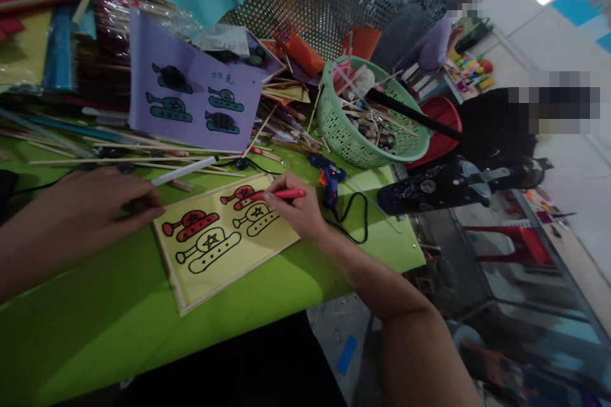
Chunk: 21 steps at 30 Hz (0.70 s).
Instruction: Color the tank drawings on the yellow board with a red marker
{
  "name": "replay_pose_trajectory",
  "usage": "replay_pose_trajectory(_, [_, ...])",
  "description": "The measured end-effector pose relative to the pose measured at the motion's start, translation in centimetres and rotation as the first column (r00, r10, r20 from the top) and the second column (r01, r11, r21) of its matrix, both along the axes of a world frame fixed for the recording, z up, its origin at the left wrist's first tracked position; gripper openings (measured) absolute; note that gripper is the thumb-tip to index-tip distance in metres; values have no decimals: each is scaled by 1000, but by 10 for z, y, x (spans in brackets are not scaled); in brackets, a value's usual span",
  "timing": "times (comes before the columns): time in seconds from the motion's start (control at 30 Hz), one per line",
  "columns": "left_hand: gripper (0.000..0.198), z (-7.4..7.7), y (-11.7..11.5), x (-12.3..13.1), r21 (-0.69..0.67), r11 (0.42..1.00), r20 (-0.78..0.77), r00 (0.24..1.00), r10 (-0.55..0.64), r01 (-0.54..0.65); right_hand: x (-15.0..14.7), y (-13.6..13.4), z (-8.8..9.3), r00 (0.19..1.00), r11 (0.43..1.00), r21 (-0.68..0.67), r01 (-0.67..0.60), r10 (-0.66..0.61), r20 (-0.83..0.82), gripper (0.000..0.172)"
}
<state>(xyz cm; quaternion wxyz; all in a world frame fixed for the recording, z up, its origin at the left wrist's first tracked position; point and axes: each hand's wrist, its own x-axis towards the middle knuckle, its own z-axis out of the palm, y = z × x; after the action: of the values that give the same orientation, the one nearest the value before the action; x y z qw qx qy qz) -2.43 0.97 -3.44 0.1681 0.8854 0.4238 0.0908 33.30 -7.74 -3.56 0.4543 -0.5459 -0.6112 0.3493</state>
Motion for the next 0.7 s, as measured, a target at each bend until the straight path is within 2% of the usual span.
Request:
replay_pose_trajectory(0.33, [32,4,1,1,-60,998,-21,1000,7,-8,-2,-1,7,1000,999,-44,4,-3,14,28])
replay_pose_trajectory(0.7, [33,5,0,1,-49,999,-29,1000,0,-1,-1,0,1,1000,999,-45,25,-25,-3,22])
